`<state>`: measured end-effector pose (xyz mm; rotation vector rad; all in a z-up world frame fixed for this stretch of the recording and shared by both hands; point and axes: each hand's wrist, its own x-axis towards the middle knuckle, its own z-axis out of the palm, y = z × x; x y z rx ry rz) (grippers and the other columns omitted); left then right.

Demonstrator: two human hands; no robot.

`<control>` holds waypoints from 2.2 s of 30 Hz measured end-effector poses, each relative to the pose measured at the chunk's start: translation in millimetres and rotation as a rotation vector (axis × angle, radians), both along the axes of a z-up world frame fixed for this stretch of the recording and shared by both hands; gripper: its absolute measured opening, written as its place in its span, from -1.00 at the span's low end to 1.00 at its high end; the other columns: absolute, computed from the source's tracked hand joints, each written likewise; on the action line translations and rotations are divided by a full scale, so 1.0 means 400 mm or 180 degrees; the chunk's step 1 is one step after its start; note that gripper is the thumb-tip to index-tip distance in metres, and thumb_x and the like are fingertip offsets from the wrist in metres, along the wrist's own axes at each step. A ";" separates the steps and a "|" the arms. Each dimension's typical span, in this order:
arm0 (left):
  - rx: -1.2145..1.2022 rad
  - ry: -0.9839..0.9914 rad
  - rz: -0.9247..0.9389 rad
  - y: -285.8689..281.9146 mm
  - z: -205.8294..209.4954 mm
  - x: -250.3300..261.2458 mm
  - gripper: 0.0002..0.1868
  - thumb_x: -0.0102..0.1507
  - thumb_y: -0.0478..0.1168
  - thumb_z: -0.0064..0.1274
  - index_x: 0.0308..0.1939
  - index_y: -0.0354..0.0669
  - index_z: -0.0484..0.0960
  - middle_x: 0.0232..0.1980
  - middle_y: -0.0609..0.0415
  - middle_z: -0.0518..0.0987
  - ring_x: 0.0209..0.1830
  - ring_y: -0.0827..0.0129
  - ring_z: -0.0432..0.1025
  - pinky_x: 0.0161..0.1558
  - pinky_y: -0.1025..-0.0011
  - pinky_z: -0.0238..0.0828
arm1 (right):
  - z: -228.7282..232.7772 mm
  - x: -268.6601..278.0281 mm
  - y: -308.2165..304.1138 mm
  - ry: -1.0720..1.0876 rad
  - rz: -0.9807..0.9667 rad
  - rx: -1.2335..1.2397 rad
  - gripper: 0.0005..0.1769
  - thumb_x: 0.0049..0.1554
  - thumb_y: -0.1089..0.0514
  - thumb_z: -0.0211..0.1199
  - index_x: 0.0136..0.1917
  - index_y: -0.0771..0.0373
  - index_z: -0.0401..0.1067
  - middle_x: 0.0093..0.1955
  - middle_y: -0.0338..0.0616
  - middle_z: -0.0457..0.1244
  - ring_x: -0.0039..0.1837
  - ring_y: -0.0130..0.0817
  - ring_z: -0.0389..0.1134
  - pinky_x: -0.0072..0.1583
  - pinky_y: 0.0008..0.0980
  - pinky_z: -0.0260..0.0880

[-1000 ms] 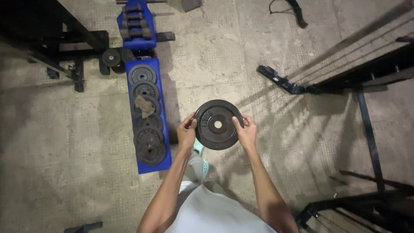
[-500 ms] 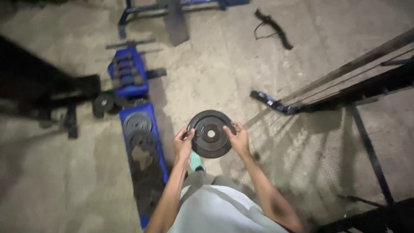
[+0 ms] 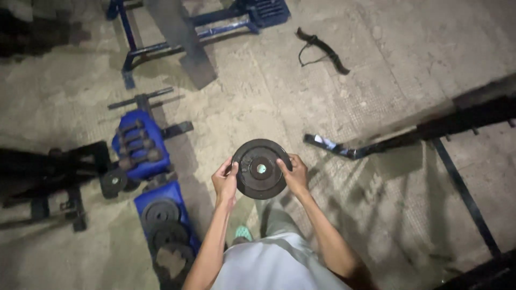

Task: The person is cleaning several weight plates using a rag and then moving them to a machine.

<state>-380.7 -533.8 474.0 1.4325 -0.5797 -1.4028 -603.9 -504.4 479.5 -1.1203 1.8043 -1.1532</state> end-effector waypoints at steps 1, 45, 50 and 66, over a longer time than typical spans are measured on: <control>-0.0009 0.0001 -0.0007 -0.054 -0.007 -0.023 -0.54 0.29 -0.31 0.19 0.28 -0.30 0.61 0.12 -0.08 0.68 0.00 0.40 0.52 0.09 0.46 0.43 | -0.017 -0.027 -0.065 0.0001 -0.0007 -0.0009 -0.57 0.16 0.13 0.41 0.20 0.41 0.42 -0.01 -0.02 0.45 0.03 -0.43 0.47 0.04 -0.45 0.46; -0.0043 -0.0407 -0.0355 -2.229 0.001 -1.216 -0.60 0.31 -0.37 0.13 0.25 -0.27 0.60 0.28 -0.02 0.61 0.20 0.40 0.51 0.22 0.48 0.38 | -0.046 -1.234 -2.215 0.0327 -0.0106 -0.0588 -0.57 0.19 0.00 0.45 0.12 0.39 0.49 -0.16 -0.09 0.38 -0.12 -0.48 0.29 -0.06 -0.37 0.37; 0.0143 0.0052 0.0115 -2.415 -0.060 -1.333 -0.59 0.29 -0.40 0.13 0.25 -0.26 0.61 0.29 -0.06 0.60 0.20 0.35 0.50 0.22 0.44 0.38 | 0.026 -1.344 -2.453 0.0536 0.0244 -0.0362 -0.54 0.17 -0.01 0.43 0.19 0.33 0.50 -0.11 -0.07 0.44 -0.10 -0.51 0.39 -0.06 -0.36 0.42; 0.0265 0.0198 0.1386 -2.979 -0.242 -1.571 -0.58 0.26 -0.50 0.12 0.22 -0.32 0.62 0.19 -0.02 0.65 0.09 0.43 0.51 0.14 0.51 0.41 | -0.037 -1.551 -3.199 0.1202 0.1290 0.0249 -0.42 0.13 -0.10 0.44 0.26 0.32 0.45 -0.30 -0.03 0.36 -0.26 -0.39 0.37 -0.15 -0.30 0.39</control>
